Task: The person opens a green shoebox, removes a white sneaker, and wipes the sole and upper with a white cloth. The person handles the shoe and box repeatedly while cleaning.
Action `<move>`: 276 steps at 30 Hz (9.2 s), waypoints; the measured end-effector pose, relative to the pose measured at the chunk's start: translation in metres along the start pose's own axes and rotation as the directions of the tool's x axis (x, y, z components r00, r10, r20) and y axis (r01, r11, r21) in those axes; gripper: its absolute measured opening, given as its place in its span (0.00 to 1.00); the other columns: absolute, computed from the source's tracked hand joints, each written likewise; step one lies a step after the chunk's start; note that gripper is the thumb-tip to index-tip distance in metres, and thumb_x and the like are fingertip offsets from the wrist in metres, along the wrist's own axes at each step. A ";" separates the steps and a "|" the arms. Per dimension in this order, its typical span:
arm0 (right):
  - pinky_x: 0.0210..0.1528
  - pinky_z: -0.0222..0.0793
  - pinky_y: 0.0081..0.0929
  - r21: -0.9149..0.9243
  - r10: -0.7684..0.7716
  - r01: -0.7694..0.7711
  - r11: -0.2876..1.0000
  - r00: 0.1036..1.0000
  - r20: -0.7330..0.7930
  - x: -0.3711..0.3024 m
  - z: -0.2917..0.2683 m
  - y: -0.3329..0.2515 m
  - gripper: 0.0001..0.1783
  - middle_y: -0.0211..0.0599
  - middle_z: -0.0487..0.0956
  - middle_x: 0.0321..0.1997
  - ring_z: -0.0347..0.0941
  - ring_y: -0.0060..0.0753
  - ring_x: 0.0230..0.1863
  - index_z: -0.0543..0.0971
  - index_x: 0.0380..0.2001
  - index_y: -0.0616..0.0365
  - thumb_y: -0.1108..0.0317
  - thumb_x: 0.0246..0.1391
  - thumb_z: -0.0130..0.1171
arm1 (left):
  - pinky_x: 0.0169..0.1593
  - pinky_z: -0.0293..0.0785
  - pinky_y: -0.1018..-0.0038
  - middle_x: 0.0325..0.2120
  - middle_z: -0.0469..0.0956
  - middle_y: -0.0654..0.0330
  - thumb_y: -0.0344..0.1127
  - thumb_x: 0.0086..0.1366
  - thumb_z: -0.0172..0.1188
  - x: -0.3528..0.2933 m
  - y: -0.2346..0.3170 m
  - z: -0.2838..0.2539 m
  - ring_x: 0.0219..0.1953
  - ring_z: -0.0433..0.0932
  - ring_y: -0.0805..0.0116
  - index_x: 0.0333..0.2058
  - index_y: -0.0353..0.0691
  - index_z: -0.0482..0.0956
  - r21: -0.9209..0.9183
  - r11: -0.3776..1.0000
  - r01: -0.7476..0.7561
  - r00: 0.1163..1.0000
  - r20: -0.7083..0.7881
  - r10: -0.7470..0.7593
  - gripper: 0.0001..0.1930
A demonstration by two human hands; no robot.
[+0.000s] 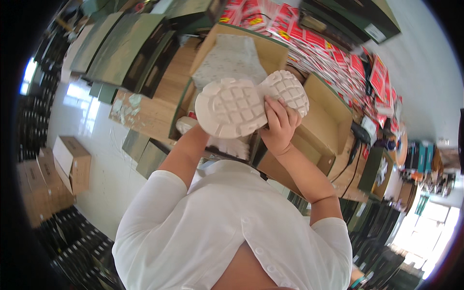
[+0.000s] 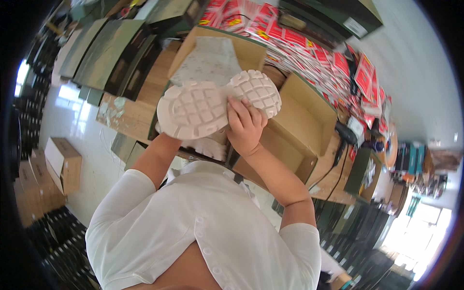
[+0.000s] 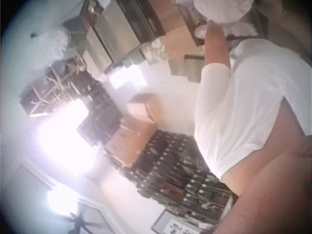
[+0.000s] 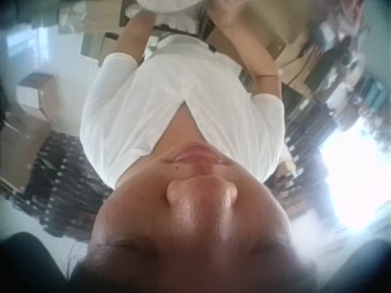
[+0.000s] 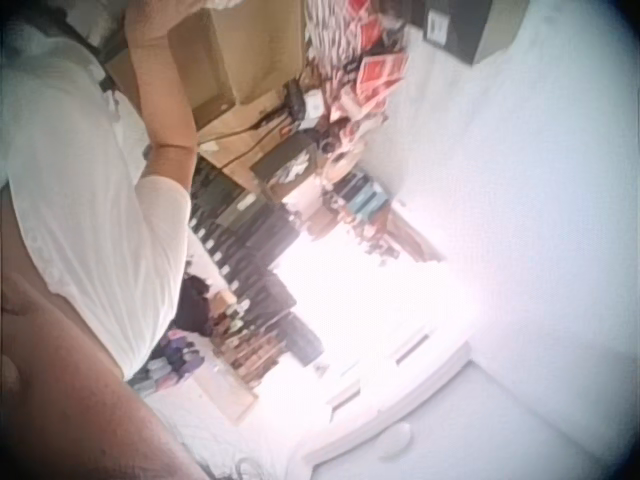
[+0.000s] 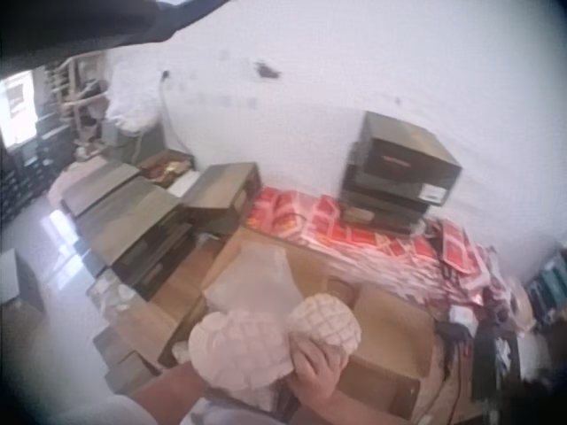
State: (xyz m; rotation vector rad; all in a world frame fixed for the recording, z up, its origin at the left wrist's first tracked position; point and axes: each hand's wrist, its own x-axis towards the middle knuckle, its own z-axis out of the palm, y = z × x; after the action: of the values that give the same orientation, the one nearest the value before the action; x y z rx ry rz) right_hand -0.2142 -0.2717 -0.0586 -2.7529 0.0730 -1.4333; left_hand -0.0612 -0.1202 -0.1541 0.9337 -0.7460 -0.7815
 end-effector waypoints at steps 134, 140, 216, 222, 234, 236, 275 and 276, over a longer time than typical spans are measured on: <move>0.44 0.76 0.45 -0.467 0.785 -0.632 0.619 0.497 0.370 -0.340 -0.190 0.696 0.08 0.42 0.69 0.52 0.71 0.50 0.51 0.82 0.35 0.55 0.68 0.52 0.59 | 0.70 0.52 0.64 0.67 0.57 0.57 0.58 0.52 0.66 0.041 -0.097 0.560 0.68 0.58 0.61 0.68 0.37 0.51 -0.300 0.799 0.521 0.635 -0.490 -0.597 0.52; 0.45 0.74 0.40 -0.464 0.691 -0.523 0.715 0.632 0.352 -0.345 -0.184 0.701 0.09 0.43 0.70 0.55 0.71 0.49 0.51 0.81 0.34 0.58 0.72 0.46 0.61 | 0.70 0.52 0.64 0.67 0.57 0.57 0.58 0.54 0.65 0.037 -0.100 0.559 0.68 0.57 0.61 0.68 0.39 0.50 -0.320 0.810 0.491 0.677 -0.446 -0.586 0.51; 0.37 0.63 0.34 0.622 -0.165 -0.352 0.699 0.767 0.620 -0.133 -0.390 0.236 0.09 0.32 0.71 0.30 0.67 0.39 0.35 0.78 0.28 0.54 0.76 0.43 0.67 | 0.69 0.53 0.63 0.71 0.43 0.58 0.38 0.52 0.68 -0.043 -0.075 0.482 0.71 0.49 0.62 0.71 0.46 0.40 0.208 0.925 0.318 0.925 0.146 -0.351 0.54; 0.37 0.63 0.34 0.633 -0.163 -0.405 0.660 0.745 0.647 -0.142 -0.396 0.241 0.09 0.32 0.72 0.31 0.68 0.40 0.35 0.78 0.29 0.54 0.76 0.43 0.66 | 0.69 0.54 0.64 0.71 0.44 0.58 0.37 0.51 0.66 -0.042 -0.070 0.491 0.71 0.49 0.62 0.71 0.45 0.40 0.172 0.916 0.364 0.915 0.120 -0.386 0.54; 0.39 0.65 0.35 0.648 -0.206 -0.341 0.682 0.760 0.616 -0.133 -0.391 0.228 0.11 0.34 0.71 0.32 0.68 0.42 0.36 0.77 0.31 0.54 0.78 0.43 0.65 | 0.68 0.54 0.65 0.70 0.48 0.57 0.35 0.52 0.65 -0.043 -0.067 0.494 0.70 0.52 0.63 0.71 0.46 0.41 0.162 0.906 0.390 0.907 0.103 -0.409 0.53; 0.42 0.67 0.37 0.611 -0.217 -0.349 0.710 0.717 0.662 -0.141 -0.399 0.234 0.10 0.37 0.69 0.35 0.68 0.44 0.39 0.75 0.32 0.54 0.76 0.45 0.63 | 0.68 0.54 0.65 0.70 0.48 0.57 0.35 0.51 0.65 -0.043 -0.065 0.493 0.70 0.52 0.63 0.71 0.46 0.41 0.168 0.906 0.388 0.907 0.103 -0.407 0.53; 0.41 0.69 0.35 0.554 -0.203 -0.317 0.769 0.701 0.683 -0.145 -0.410 0.225 0.10 0.37 0.68 0.34 0.68 0.43 0.40 0.73 0.29 0.54 0.74 0.43 0.64 | 0.67 0.56 0.65 0.69 0.50 0.56 0.35 0.51 0.64 -0.050 -0.062 0.502 0.68 0.54 0.63 0.71 0.45 0.42 0.181 0.896 0.405 0.899 0.097 -0.426 0.52; 0.40 0.69 0.35 0.517 -0.173 -0.335 0.787 0.685 0.707 -0.146 -0.412 0.228 0.10 0.37 0.68 0.34 0.68 0.43 0.40 0.73 0.29 0.54 0.74 0.43 0.63 | 0.67 0.56 0.65 0.69 0.50 0.56 0.35 0.51 0.64 -0.050 -0.063 0.503 0.68 0.54 0.63 0.71 0.45 0.42 0.165 0.900 0.403 0.902 0.097 -0.421 0.52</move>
State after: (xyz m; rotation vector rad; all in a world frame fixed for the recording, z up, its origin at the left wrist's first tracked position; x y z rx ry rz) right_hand -0.6411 -0.4949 0.0459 -2.4464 -0.2459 -0.1419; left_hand -0.5172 -0.3045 -0.0200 1.1994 -0.7320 -1.1851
